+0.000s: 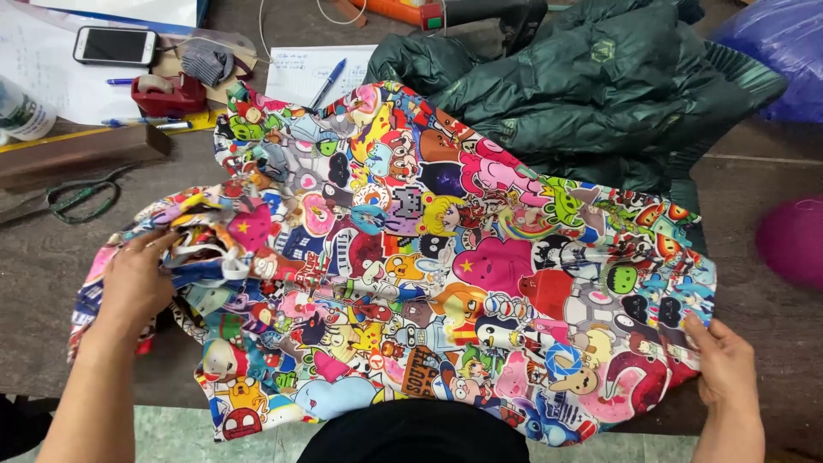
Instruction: Inspecting a patterned fabric garment piece and marking specific points with a blue pen on a workbench.
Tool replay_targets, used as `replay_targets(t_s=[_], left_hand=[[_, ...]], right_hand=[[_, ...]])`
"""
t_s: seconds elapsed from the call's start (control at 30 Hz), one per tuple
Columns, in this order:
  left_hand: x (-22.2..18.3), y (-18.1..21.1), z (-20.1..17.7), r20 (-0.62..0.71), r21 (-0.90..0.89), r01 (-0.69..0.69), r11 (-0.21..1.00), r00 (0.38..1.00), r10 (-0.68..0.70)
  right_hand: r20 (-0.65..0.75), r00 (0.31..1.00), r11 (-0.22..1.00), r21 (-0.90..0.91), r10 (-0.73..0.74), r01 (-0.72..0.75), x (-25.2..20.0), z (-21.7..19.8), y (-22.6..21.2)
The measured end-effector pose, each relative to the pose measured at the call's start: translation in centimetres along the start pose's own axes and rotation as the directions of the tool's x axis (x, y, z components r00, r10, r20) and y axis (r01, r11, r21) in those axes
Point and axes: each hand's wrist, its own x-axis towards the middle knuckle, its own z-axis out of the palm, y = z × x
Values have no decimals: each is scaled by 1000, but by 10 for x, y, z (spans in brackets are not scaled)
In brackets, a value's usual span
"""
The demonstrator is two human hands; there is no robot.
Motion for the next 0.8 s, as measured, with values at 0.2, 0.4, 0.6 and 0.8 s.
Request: replay_targets(t_s=[0.2,0.4,0.6,0.8], left_hand=[[-7,78,-52,145,-297,128,946,986,-88],[4,81,-15,170,-364,-48,930,978,117],[4,92,5,289,-290,24,957,955,64],[6,103,-6,331,-411,112,905,943,33]], right_hand=[[106,994,993,119,6,-19,1,-4,3],[241,969,991,131,-44,12,55,-39,79],[334,942,971,209,44,-119,-30,-39,25],[308,944,993,60,-115,101,-46,-46,41]])
